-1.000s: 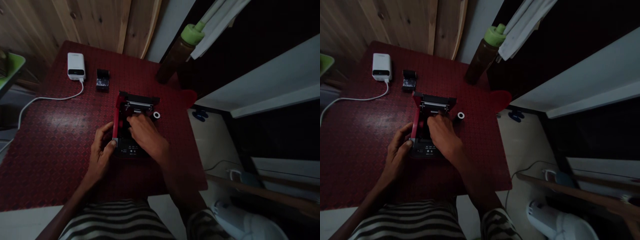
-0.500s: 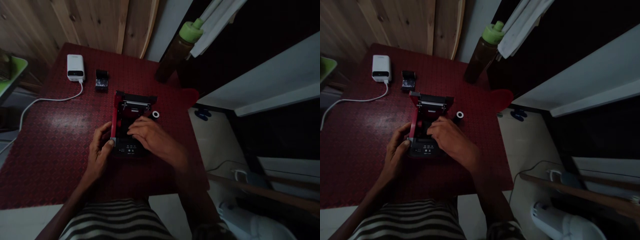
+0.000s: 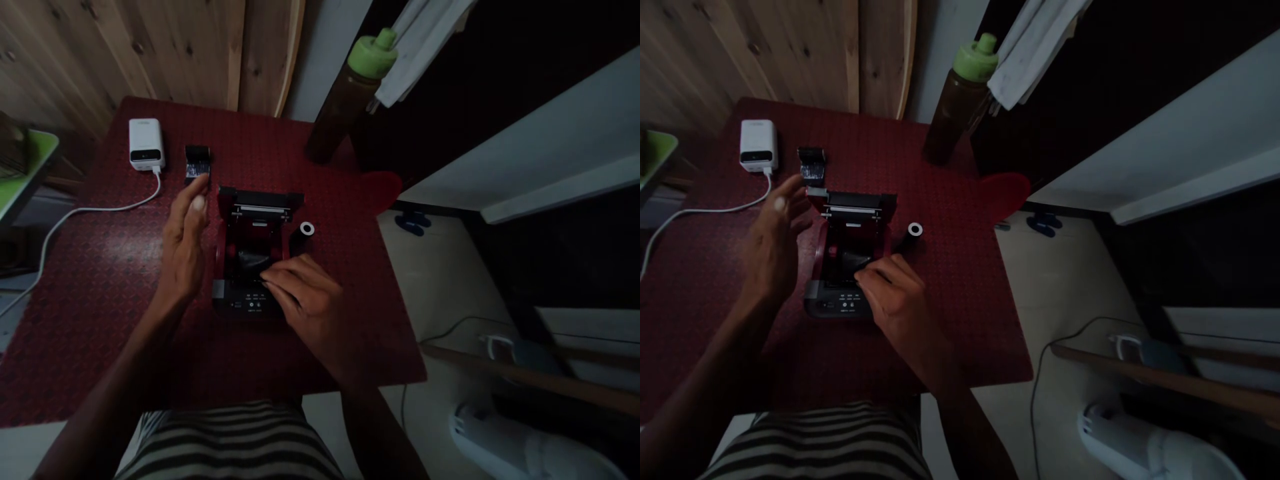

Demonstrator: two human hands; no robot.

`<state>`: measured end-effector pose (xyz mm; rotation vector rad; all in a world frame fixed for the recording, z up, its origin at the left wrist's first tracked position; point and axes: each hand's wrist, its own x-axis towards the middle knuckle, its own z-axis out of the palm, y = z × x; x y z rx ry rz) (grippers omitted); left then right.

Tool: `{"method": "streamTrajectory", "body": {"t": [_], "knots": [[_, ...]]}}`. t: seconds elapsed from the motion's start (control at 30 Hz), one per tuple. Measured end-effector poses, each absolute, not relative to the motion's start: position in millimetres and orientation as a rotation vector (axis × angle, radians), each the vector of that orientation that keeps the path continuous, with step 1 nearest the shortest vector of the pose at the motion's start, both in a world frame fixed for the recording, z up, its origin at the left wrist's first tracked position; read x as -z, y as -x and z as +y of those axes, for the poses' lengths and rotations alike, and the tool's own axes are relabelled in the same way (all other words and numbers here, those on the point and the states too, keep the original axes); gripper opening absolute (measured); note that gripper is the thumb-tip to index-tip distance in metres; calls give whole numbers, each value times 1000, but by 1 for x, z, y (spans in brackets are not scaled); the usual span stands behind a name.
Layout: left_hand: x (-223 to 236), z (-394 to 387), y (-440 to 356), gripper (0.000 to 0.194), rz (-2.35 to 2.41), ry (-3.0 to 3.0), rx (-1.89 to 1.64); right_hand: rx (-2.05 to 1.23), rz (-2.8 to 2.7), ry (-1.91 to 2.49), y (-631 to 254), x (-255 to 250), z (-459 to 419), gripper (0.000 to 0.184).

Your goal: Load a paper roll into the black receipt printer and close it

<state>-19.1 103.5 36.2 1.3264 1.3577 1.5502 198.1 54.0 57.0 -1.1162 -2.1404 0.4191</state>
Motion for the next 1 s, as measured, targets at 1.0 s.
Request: {"method": "streamTrajectory", "body": {"t": [1.0], "knots": [[-38,64,11,47,1393,-1096,-1408,-121,-2073,1208,-189,-58,23,17]]}}
